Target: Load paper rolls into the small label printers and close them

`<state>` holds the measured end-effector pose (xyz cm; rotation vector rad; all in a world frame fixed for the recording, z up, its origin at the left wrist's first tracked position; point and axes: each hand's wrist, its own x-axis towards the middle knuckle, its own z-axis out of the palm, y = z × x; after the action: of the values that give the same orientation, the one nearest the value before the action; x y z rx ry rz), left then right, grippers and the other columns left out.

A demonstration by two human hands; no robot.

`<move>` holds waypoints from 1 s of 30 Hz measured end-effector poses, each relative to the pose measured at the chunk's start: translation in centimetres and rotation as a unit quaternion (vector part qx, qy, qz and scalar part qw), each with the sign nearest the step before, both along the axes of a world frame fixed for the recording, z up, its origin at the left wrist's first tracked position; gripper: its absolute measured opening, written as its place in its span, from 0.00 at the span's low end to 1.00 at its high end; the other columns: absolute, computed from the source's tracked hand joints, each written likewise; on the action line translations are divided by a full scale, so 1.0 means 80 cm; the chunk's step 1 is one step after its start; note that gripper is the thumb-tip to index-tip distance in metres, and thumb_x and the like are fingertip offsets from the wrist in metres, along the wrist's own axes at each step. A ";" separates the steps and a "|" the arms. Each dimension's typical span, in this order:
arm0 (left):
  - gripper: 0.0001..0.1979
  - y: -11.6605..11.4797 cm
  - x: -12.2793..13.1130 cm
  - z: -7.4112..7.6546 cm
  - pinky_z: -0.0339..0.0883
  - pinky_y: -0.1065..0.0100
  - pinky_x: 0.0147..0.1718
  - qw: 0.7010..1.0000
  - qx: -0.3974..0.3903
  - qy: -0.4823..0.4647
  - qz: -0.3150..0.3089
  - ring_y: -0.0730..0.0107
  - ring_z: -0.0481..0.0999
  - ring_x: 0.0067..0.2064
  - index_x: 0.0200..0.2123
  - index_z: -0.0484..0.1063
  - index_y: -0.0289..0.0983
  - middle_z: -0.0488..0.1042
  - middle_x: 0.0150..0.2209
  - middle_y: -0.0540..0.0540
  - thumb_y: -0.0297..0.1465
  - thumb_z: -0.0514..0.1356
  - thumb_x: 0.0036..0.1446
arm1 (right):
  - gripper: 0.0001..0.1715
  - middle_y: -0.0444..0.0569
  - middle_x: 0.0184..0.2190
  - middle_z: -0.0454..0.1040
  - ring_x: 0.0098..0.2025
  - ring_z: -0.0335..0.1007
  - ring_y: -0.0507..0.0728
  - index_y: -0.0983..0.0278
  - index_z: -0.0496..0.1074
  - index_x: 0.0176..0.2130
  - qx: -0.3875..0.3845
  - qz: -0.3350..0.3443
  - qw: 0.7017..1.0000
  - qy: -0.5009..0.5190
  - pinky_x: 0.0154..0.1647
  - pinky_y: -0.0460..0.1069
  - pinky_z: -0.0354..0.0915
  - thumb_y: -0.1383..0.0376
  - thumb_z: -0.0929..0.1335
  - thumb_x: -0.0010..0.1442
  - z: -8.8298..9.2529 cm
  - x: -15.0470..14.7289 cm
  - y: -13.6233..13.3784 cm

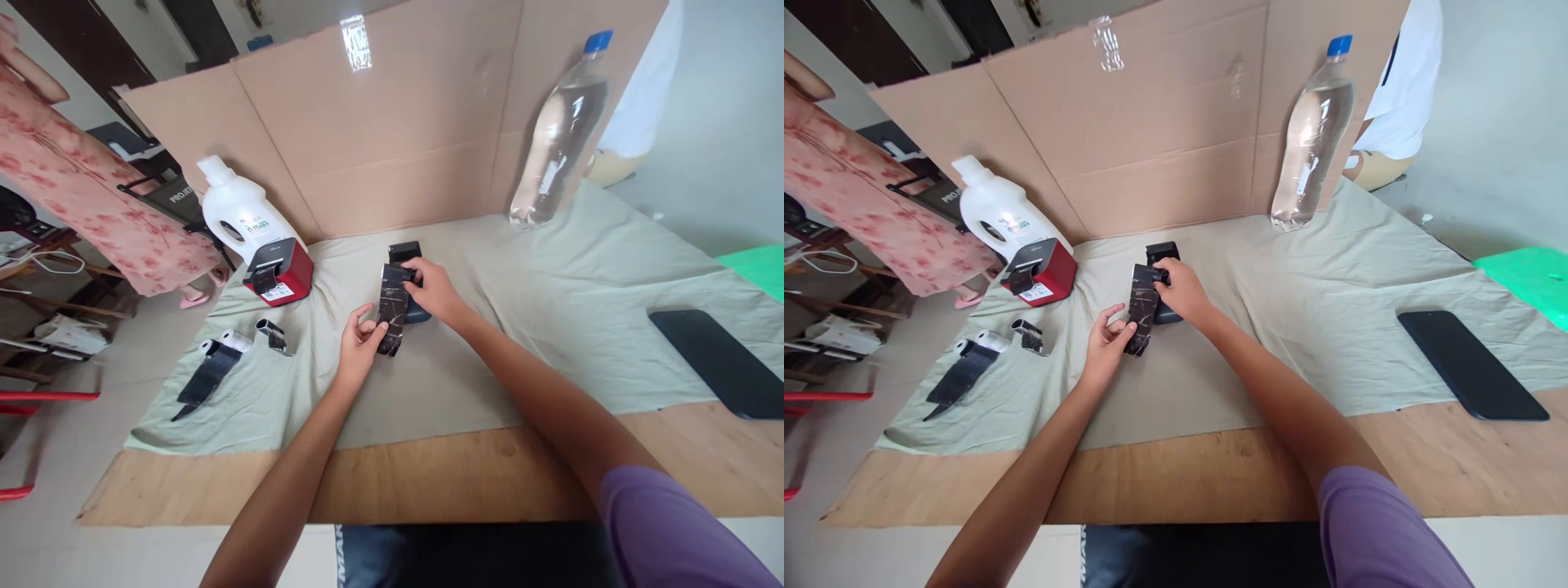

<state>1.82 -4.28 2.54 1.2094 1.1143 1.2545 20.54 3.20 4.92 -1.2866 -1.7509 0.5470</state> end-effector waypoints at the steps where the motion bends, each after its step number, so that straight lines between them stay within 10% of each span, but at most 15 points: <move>1: 0.37 -0.001 0.002 -0.002 0.63 0.73 0.21 1.000 -0.014 0.007 -0.013 0.77 0.68 0.21 0.54 0.62 0.37 0.68 0.23 0.59 0.45 0.71 0.46 | 0.21 0.51 0.45 0.76 0.41 0.71 0.56 0.65 0.73 0.50 -0.010 -0.011 1.000 -0.023 0.48 0.50 0.64 0.69 0.67 0.57 -0.001 0.008 0.005; 20: 0.40 0.005 0.022 -0.012 0.59 0.75 0.17 0.997 -0.037 0.031 -0.053 0.77 0.66 0.17 0.57 0.59 0.33 0.68 0.20 0.60 0.45 0.70 0.48 | 0.27 0.59 0.52 0.70 0.53 0.69 0.65 0.65 0.77 0.54 -0.107 -0.128 0.977 -0.135 0.56 0.54 0.65 0.71 0.69 0.54 -0.015 0.014 0.036; 30: 0.42 0.000 0.024 -0.007 0.56 0.75 0.17 0.997 -0.027 0.040 -0.065 0.78 0.65 0.17 0.60 0.61 0.33 0.66 0.19 0.60 0.46 0.70 0.47 | 0.29 0.58 0.49 0.71 0.48 0.69 0.61 0.67 0.70 0.53 -0.107 -0.135 0.985 0.012 0.53 0.56 0.65 0.68 0.69 0.51 -0.027 0.022 0.054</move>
<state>3.71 -4.28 1.96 1.2804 1.1030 1.0791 22.29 7.53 2.73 -1.6310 -1.4955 0.6021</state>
